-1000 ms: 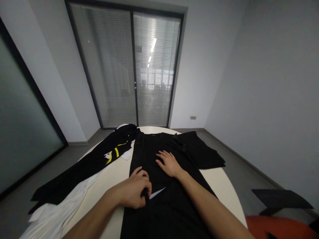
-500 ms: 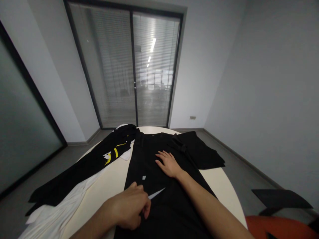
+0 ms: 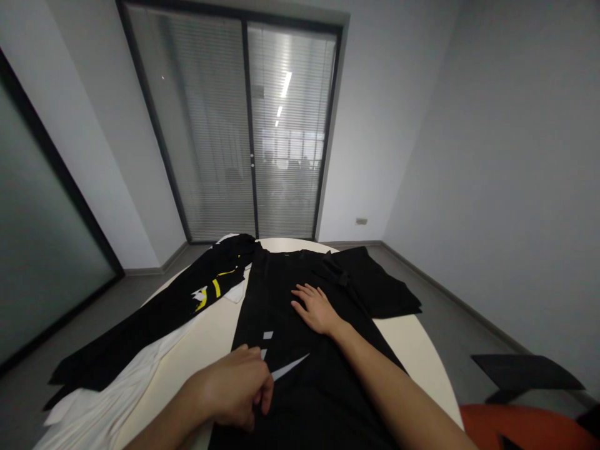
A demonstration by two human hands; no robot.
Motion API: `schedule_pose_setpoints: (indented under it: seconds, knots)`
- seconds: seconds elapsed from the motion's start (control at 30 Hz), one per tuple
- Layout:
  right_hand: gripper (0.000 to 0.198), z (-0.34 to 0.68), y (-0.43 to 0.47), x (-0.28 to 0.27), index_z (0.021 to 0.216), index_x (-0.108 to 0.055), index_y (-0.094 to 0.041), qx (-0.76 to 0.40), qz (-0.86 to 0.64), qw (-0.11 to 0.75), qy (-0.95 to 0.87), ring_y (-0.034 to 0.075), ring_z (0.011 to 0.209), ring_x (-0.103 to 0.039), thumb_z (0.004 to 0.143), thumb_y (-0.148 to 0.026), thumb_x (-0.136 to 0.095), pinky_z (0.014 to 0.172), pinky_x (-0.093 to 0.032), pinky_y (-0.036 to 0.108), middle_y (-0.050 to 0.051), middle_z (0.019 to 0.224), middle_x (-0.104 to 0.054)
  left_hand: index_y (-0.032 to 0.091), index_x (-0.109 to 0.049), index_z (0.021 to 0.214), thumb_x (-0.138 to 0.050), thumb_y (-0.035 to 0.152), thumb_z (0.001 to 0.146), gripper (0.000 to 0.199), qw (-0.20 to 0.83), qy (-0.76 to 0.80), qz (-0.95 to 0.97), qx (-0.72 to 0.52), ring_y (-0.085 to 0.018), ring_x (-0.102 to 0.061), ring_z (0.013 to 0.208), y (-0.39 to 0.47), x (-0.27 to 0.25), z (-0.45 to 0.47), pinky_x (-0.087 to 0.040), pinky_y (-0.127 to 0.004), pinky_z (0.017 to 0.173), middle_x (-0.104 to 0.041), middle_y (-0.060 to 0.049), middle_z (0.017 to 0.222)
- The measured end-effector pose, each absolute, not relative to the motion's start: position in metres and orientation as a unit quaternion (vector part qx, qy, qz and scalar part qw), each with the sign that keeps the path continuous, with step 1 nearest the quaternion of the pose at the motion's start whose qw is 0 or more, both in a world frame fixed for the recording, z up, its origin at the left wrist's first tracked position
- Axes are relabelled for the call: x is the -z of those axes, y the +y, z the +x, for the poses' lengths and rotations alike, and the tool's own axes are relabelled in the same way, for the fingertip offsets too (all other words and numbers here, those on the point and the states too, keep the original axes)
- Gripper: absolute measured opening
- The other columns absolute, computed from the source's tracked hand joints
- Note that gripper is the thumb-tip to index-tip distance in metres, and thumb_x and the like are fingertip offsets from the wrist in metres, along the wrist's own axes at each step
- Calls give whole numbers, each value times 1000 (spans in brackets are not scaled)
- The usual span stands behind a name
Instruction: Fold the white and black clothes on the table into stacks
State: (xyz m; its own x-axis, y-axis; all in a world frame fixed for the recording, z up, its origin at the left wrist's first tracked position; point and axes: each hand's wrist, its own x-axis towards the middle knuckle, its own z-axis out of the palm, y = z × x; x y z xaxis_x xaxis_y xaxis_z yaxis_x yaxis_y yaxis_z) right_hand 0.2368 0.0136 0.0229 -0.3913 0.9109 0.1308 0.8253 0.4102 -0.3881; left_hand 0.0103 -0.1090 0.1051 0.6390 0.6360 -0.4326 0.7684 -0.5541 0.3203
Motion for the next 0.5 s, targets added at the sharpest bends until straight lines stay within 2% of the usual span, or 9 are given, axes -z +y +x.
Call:
schedule_pose_setpoints:
  seconds: [0.1, 0.17, 0.3, 0.37, 0.5]
  knots:
    - [52, 237, 13, -23, 141, -52, -26, -128, -525, 167, -825, 26, 148, -27, 100, -53, -36, 121, -15, 51, 5, 155, -42, 28, -72, 69, -77, 17, 64, 12, 252, 393, 875, 132, -25, -59, 93, -108, -104, 8, -42, -39, 89, -65, 2, 73]
    - [52, 237, 13, -24, 142, -52, -26, -129, -524, 166, -825, 26, 147, -27, 100, -53, -36, 120, -15, 51, 5, 155, -42, 27, -72, 72, -73, 18, 65, 11, 268, 381, 877, 114, -23, -59, 92, -106, -105, 5, -43, -35, 86, -65, 2, 76]
    - [51, 237, 12, -25, 141, -52, -27, -129, -526, 162, -824, 25, 147, -28, 100, -52, -36, 120, -15, 51, 5, 155, -42, 26, -69, 93, -65, 18, 67, 28, 356, 378, 848, 105, -15, -57, 71, -98, -106, -4, -43, -22, 62, -64, 4, 79]
    - [51, 237, 12, -25, 142, -52, -27, -129, -527, 161, -824, 25, 147, -28, 100, -52, -37, 121, -15, 51, 5, 155, -42, 25, -66, 99, -66, 17, 65, 34, 391, 375, 835, 93, -12, -55, 67, -93, -106, -6, -40, -19, 56, -66, 5, 86]
    - [51, 237, 12, -25, 142, -51, -27, -131, -528, 158, -824, 25, 148, -27, 100, -52, -36, 121, -14, 50, 4, 155, -41, 25, -65, 106, -82, 25, 58, 51, 484, 331, 806, 82, -13, -61, 74, -91, -106, -2, -45, -19, 65, -70, 5, 93]
